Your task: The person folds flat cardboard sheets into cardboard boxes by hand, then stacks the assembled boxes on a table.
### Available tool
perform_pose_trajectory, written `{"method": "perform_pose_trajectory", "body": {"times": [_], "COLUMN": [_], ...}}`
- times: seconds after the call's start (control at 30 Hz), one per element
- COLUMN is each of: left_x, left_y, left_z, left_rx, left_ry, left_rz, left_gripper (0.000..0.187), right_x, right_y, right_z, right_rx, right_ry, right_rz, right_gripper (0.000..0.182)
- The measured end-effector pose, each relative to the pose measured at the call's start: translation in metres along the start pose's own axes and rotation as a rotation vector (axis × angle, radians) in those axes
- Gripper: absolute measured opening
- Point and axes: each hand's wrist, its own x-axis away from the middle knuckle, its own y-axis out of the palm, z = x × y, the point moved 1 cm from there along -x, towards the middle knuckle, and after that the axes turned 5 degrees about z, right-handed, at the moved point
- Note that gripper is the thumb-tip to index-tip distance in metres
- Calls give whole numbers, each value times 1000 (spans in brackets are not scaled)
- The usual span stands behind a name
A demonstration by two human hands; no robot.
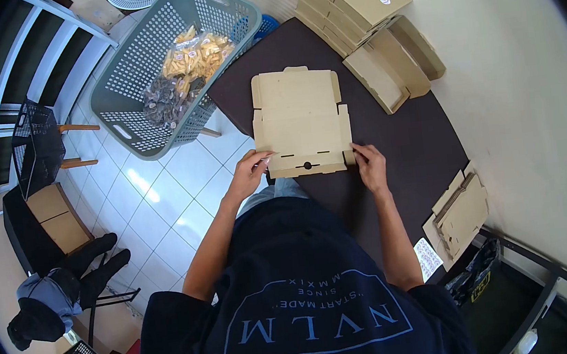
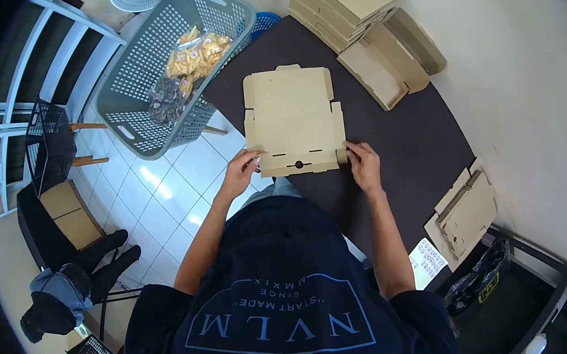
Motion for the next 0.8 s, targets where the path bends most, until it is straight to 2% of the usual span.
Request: {"method": "perform_pose_trajectory", "body": {"times": [0.03, 0.13, 0.2, 0.27, 0.37, 0.47, 0.6, 0.67, 0.7, 0.77, 0.8], "left_x": [-4, -4, 0, -4, -7, -10, -13, -10, -12, -10, -9], "left_y": [-1, 3, 8, 11, 14, 18, 19, 21, 20, 21, 20], "left_z": [4, 26, 29, 34, 34, 36, 27, 23, 22, 20, 21], "left_rx": [-75, -214, -277, -427, -429, -381, -242, -236, -236, -251, -250], "left_ry": [60, 107, 110, 178, 97, 91, 33, 44, 44, 10, 7], "left_rz": [12, -8, -13, 24, 71, 74, 109, 148, 151, 140, 140], "left_gripper": [27, 28, 30, 29, 28, 21, 16, 14, 14, 14, 14], "right_x": [-4, -9, -3, -7, -2, -4, -12, -9, -10, -5, -3], "right_y": [2, 12, 14, 13, 12, 4, 8, 11, 17, 26, 29], "right_z": [-2, -8, -6, -5, 14, 1, 2, -4, -5, -8, -12], "right_rx": [-35, -109, -45, -190, -210, -83, -146, -239, -239, -154, -153], "right_ry": [125, 3, 72, 87, 110, 27, 32, 193, 191, 1, 2], "right_rz": [-24, 64, 9, 56, -58, -118, -189, -204, -205, -135, -136], "right_gripper": [22, 17, 20, 26, 35, 35, 30, 21, 21, 17, 17]}}
